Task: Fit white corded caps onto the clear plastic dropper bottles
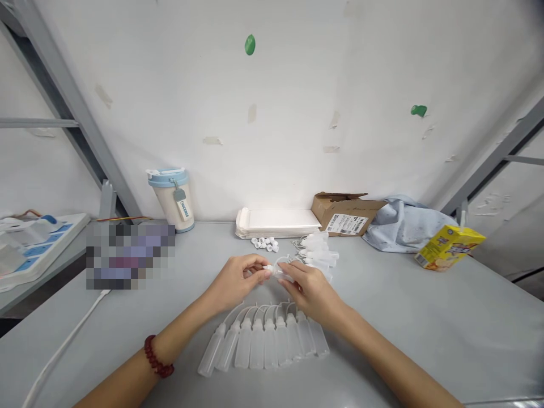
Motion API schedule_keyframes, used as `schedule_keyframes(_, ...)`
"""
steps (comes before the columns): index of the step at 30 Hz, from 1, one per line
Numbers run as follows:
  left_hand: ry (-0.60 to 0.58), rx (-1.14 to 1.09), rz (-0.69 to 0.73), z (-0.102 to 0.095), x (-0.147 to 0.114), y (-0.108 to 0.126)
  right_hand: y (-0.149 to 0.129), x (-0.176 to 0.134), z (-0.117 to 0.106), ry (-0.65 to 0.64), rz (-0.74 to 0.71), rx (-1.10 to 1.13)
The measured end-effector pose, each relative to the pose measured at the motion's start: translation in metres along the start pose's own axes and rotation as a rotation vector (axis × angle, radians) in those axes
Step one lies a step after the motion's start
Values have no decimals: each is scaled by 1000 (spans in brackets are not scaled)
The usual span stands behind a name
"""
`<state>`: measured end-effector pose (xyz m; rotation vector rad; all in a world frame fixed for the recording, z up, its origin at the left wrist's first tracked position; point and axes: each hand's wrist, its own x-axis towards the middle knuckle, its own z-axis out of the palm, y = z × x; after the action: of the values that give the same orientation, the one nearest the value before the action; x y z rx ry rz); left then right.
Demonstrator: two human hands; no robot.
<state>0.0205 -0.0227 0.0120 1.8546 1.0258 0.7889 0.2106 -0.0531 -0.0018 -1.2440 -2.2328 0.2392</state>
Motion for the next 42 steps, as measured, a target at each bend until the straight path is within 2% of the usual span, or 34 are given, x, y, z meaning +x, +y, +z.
schedule_keyframes(3,-16,-67,7,-2,0,2,-2,1,-4,11,117,192)
schedule_keyframes(7,-42,-149,14,-3,0,6,-6,4,-12,-81,269,502)
schedule_keyframes(11,-51,-157,70,-2,-1,9,-6,7,-16,-151,344,804)
schedule_keyframes(14,-40,-178,96,0,-2,8,-4,8,-14,-182,370,893)
schedule_keyframes(19,18,-158,109,5,-5,7,1,7,-11,-173,366,850)
schedule_keyframes(23,-46,-134,11,5,-6,7,-1,5,-10,-105,284,620)
schedule_keyframes(27,-102,-144,-38,2,-3,3,-5,3,-10,-53,139,391)
schedule_keyframes(30,-146,-169,-77,2,-2,1,-4,2,-9,-31,80,332)
schedule_keyframes(32,-138,-178,-67,3,-2,1,-3,3,-9,-56,133,389)
schedule_keyframes(36,-12,-42,76,9,-6,4,-1,5,-8,-112,320,699)
schedule_keyframes(39,99,234,309,13,-9,2,-1,6,-10,-186,451,927)
schedule_keyframes(42,123,470,537,15,-12,-4,-2,7,-15,-247,549,1077)
